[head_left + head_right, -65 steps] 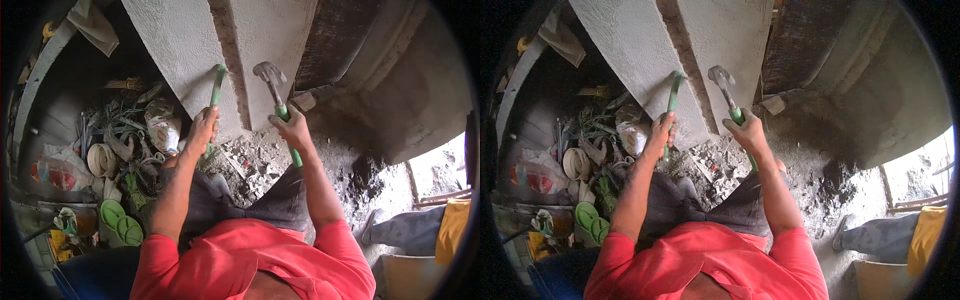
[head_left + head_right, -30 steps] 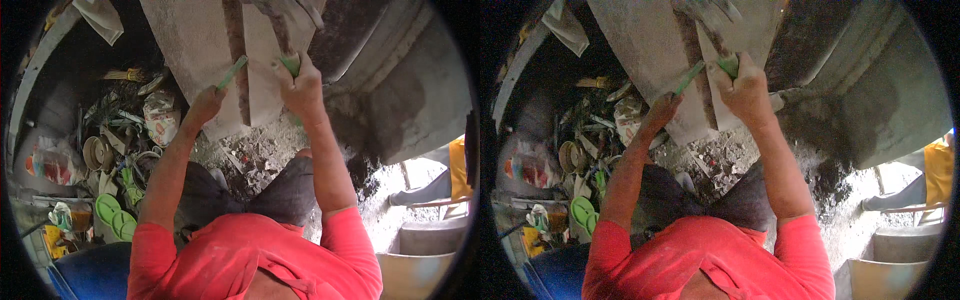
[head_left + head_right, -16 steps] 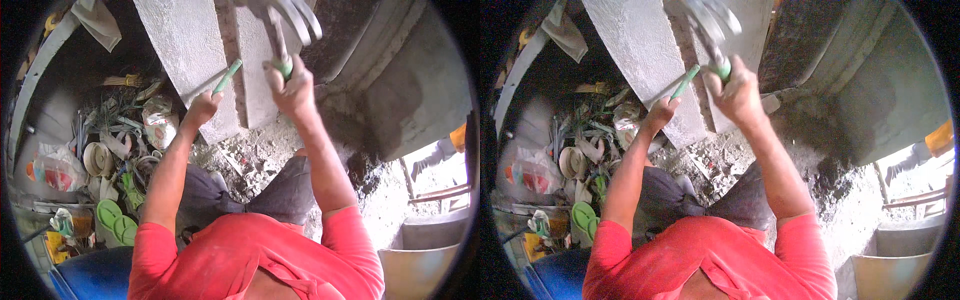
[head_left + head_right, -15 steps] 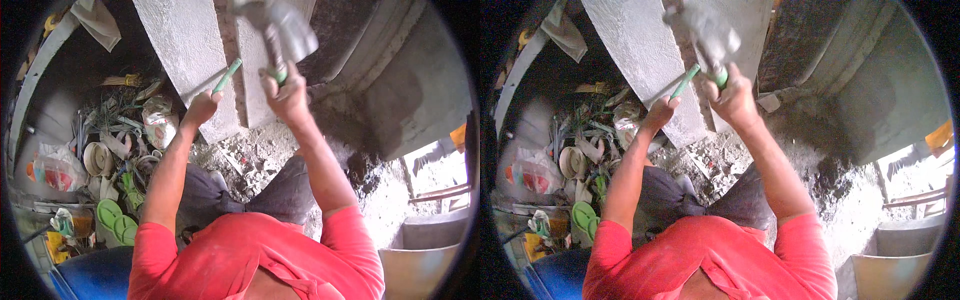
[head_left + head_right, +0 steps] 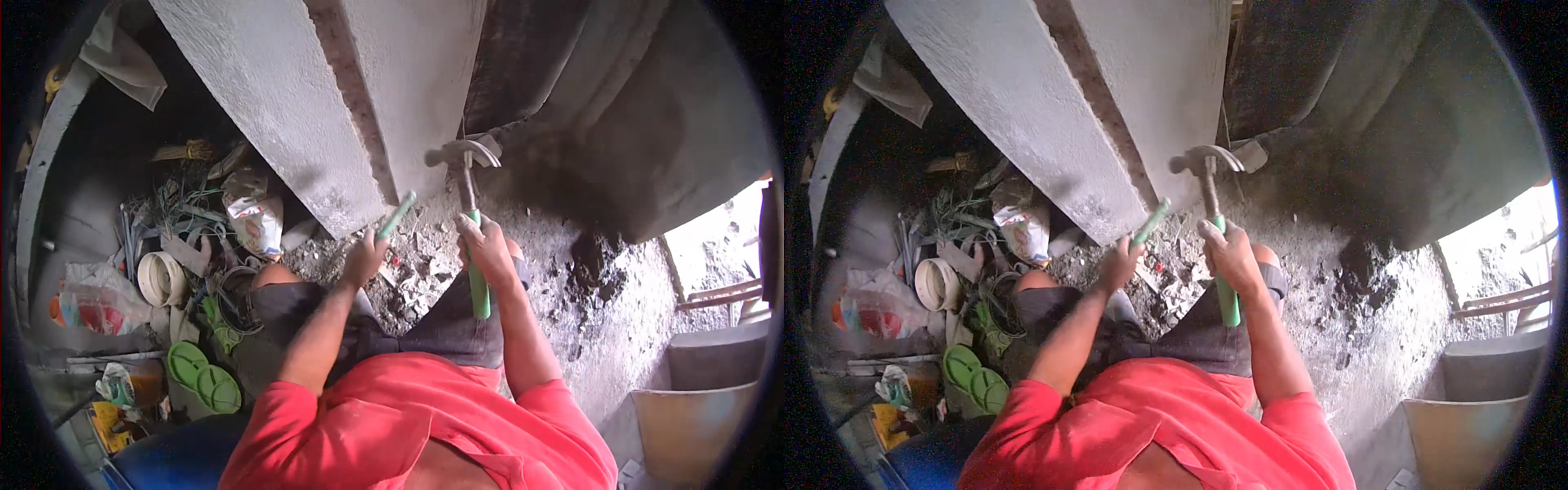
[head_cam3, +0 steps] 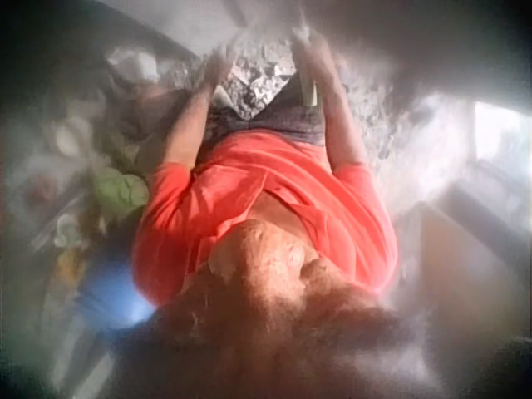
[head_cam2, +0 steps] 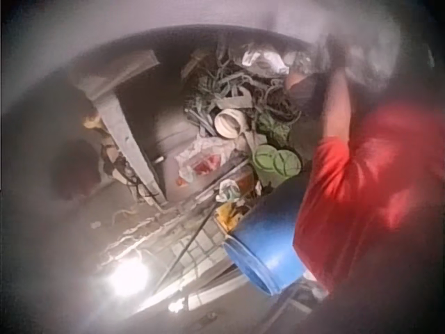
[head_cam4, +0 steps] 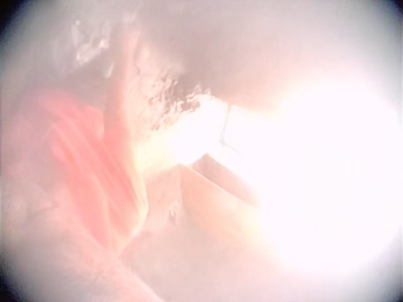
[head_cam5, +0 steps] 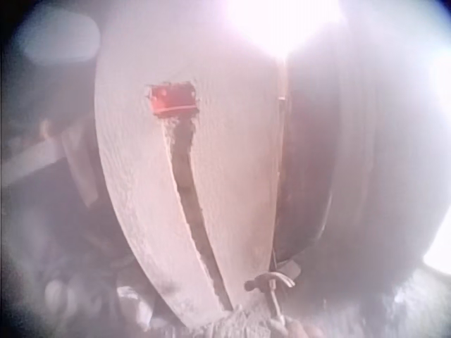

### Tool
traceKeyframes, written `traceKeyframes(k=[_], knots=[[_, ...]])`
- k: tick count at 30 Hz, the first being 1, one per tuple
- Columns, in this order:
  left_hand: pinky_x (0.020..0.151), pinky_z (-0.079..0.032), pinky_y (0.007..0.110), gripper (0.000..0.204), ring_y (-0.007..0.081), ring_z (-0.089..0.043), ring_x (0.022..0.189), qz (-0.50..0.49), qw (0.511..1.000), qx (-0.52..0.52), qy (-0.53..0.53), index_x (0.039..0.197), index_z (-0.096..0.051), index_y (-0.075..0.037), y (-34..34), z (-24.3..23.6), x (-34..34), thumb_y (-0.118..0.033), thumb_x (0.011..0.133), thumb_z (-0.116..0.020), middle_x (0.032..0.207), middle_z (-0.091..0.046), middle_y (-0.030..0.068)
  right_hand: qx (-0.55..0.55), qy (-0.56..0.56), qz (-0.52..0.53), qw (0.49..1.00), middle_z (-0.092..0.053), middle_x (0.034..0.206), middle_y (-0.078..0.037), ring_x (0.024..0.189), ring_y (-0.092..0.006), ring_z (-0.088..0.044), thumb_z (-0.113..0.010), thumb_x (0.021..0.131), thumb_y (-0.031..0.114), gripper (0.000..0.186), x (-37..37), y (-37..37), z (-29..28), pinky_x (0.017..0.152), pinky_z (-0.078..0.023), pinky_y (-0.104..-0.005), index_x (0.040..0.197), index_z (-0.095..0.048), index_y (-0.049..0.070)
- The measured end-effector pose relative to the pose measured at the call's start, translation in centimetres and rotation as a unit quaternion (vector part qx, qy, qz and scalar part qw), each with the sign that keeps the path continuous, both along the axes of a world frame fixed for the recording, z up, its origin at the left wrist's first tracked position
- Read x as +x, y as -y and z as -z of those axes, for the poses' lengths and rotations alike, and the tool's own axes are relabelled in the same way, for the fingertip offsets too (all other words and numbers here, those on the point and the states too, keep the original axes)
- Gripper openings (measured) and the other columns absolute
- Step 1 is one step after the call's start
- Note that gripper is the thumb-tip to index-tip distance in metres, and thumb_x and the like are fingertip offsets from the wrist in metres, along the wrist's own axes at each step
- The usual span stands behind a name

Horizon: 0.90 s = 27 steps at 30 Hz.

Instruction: Using a hammer and chisel to carve a vertical channel into a concrete or plastered wall.

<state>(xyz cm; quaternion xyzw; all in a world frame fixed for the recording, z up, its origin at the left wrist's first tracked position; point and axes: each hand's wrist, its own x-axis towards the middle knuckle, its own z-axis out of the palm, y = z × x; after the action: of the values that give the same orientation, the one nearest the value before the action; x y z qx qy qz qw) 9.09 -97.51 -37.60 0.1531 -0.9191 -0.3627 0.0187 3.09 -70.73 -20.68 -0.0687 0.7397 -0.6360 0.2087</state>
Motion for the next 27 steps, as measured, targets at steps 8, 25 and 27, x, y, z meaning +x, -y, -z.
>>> traceKeyframes(k=[8, 25, 27], knots=[[0.072, -0.047, 0.056, 0.042, 0.0504, -0.063, 0.088, -0.048, 0.977, -0.182, -0.097, 0.099, -0.059, -0.002, 7.0, -21.3, -1.8, -0.043, 0.101, -0.05, 0.089, -0.065, 0.0286, 0.003, -0.041, 0.003, 0.999, -0.052, 0.061, -0.002, 0.045, -0.0106, -0.047, -0.05, 0.102, 0.045, 0.046, -2.2, 0.7, -0.9, 0.044, -0.04, -0.0296, 0.094, -0.057, 0.0], [0.065, -0.054, 0.052, 0.029, 0.0407, -0.069, 0.075, 0.104, 0.88, -0.455, -0.085, 0.1, -0.055, -0.003, 8.1, -25.5, -3.4, -0.031, 0.099, -0.055, 0.076, -0.069, 0.0214, 0.032, -0.347, 0.06, 0.935, -0.064, 0.072, -0.018, 0.068, -0.0256, -0.064, -0.061, 0.098, 0.04, 0.041, -5.5, 10.5, 0.6, 0.063, -0.051, -0.0398, 0.094, -0.059, -0.002], [0.065, -0.055, 0.051, 0.029, 0.0402, -0.07, 0.076, 0.094, 0.881, -0.456, -0.08, 0.1, -0.056, -0.002, 8.0, -25.4, -3.9, -0.031, 0.099, -0.057, 0.076, -0.069, 0.0215, 0.106, -0.281, 0.018, 0.954, -0.065, 0.073, -0.025, 0.071, -0.0337, -0.068, -0.062, 0.097, 0.042, 0.046, -6.3, 10.0, 0.0, 0.066, -0.052, -0.0448, 0.094, -0.059, -0.004]])
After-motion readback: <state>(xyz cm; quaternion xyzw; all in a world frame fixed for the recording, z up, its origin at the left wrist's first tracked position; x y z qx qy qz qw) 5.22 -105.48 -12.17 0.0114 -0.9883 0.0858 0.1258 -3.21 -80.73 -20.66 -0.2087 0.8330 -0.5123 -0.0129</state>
